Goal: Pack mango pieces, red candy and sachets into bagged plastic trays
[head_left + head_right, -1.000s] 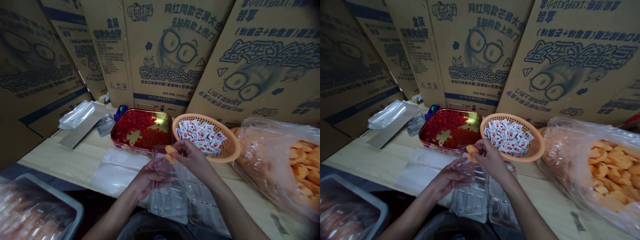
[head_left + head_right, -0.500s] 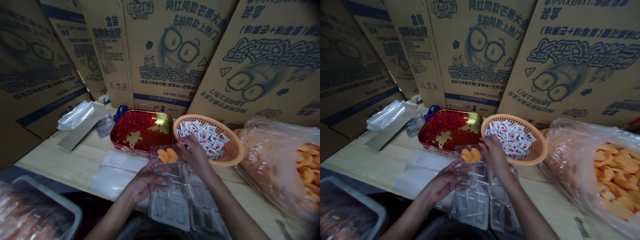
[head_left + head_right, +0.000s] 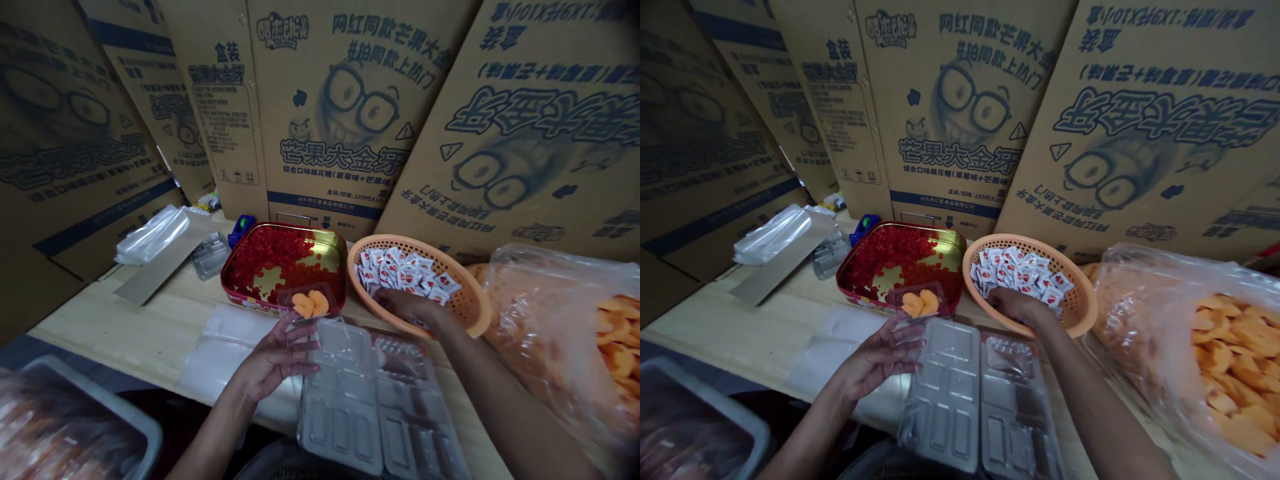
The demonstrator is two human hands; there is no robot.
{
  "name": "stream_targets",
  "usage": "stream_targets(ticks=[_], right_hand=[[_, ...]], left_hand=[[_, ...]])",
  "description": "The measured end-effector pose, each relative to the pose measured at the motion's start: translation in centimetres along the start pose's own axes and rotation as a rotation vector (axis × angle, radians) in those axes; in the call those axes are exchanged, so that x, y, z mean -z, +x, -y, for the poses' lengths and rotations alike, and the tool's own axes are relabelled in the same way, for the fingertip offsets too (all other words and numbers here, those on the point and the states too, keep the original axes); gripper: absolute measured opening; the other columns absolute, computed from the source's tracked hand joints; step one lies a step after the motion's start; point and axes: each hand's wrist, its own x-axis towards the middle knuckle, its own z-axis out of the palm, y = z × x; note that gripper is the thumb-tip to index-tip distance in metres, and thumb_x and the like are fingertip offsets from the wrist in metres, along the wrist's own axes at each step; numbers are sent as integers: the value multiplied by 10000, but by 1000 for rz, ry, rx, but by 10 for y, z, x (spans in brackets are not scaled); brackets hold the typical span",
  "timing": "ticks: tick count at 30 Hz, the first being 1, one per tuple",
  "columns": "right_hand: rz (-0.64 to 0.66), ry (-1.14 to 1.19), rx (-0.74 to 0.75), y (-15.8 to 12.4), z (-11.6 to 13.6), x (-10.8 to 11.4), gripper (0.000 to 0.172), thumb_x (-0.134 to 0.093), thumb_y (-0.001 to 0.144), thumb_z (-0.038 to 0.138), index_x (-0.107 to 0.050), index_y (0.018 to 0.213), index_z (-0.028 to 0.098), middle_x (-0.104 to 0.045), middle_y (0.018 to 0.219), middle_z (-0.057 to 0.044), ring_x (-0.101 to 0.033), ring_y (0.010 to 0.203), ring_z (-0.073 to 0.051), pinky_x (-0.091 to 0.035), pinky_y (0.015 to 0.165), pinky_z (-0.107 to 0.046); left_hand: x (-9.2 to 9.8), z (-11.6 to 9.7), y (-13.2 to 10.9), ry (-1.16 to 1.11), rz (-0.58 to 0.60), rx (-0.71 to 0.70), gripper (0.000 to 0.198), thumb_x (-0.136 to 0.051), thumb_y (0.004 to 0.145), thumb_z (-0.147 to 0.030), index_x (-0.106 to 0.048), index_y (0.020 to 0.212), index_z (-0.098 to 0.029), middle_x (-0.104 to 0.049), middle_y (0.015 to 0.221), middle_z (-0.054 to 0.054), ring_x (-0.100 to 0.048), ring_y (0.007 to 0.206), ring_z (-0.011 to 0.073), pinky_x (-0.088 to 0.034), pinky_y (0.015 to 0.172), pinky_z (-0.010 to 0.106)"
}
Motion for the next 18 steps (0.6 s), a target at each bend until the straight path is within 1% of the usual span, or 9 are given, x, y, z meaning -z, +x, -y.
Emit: stream_targets(ticks=[2,4,6,9,10,11,14,16,18], right_hand=[[-12,50,-39,-1,-4,6,25,-624,553,200,-600,555,195,-587,509,25,-525,536,-139,-427,558,-263],[-51,83,-77,-1,-6,14,100,-627,588,274,-582,550,194,-574,506,11,-529,543,-151,-424,557,-273],[-146,147,-126,-2,-5,21,175,-626,615,364,-580,599,195,-570,528,5,-516,537,-148,-414,545,-275],[-325,422,-168,-8,12,28,317,-666,574,475,-579,698,196,-589,616,0,-495,537,-127,-408,535,-265],[-350,527,-158,-11,23,28,362,-690,544,492,-576,718,197,-593,647,-1,-492,545,-120,-409,537,-259],[-346,615,-135,-14,35,26,392,-709,519,501,-573,728,199,-593,670,1,-492,553,-114,-411,540,-254],[-211,766,-59,-24,81,8,392,-716,528,494,-564,745,205,-572,673,22,-481,543,-96,-402,524,-235],[-64,825,-37,-30,109,-9,348,-694,581,467,-563,771,207,-550,638,41,-455,504,-83,-380,485,-220],[111,815,-3,-34,132,-27,283,-666,633,424,-568,785,206,-531,614,55,-429,475,-73,-355,452,-206]], left_hand=[[3,-3,0,4,-16,-8,674,-626,656,37,-413,1216,-272,-530,1231,105,-564,1060,255,-470,858,498],[7,-6,0,7,-22,-21,665,-626,658,28,-416,1218,-262,-526,1237,109,-551,1084,268,-466,870,495],[10,-8,1,11,-28,-33,649,-629,657,19,-430,1210,-258,-521,1248,106,-535,1111,285,-465,876,490],[11,-9,4,13,-31,-39,615,-629,653,14,-463,1176,-262,-528,1249,92,-523,1130,296,-472,867,484],[10,-9,5,10,-24,-39,598,-627,653,12,-474,1162,-263,-536,1242,86,-524,1130,293,-472,867,482],[9,-9,6,5,-16,-38,583,-625,655,11,-483,1150,-262,-542,1237,83,-528,1127,287,-469,872,480],[6,-7,8,-16,18,-35,588,-620,648,16,-486,1149,-259,-538,1242,83,-542,1107,270,-449,894,489],[3,-7,9,-32,43,-32,621,-618,632,29,-479,1163,-260,-523,1252,84,-538,1109,271,-438,899,500],[2,-7,9,-50,64,-34,640,-613,613,47,-486,1159,-262,-533,1223,74,-539,1100,268,-437,892,502]])
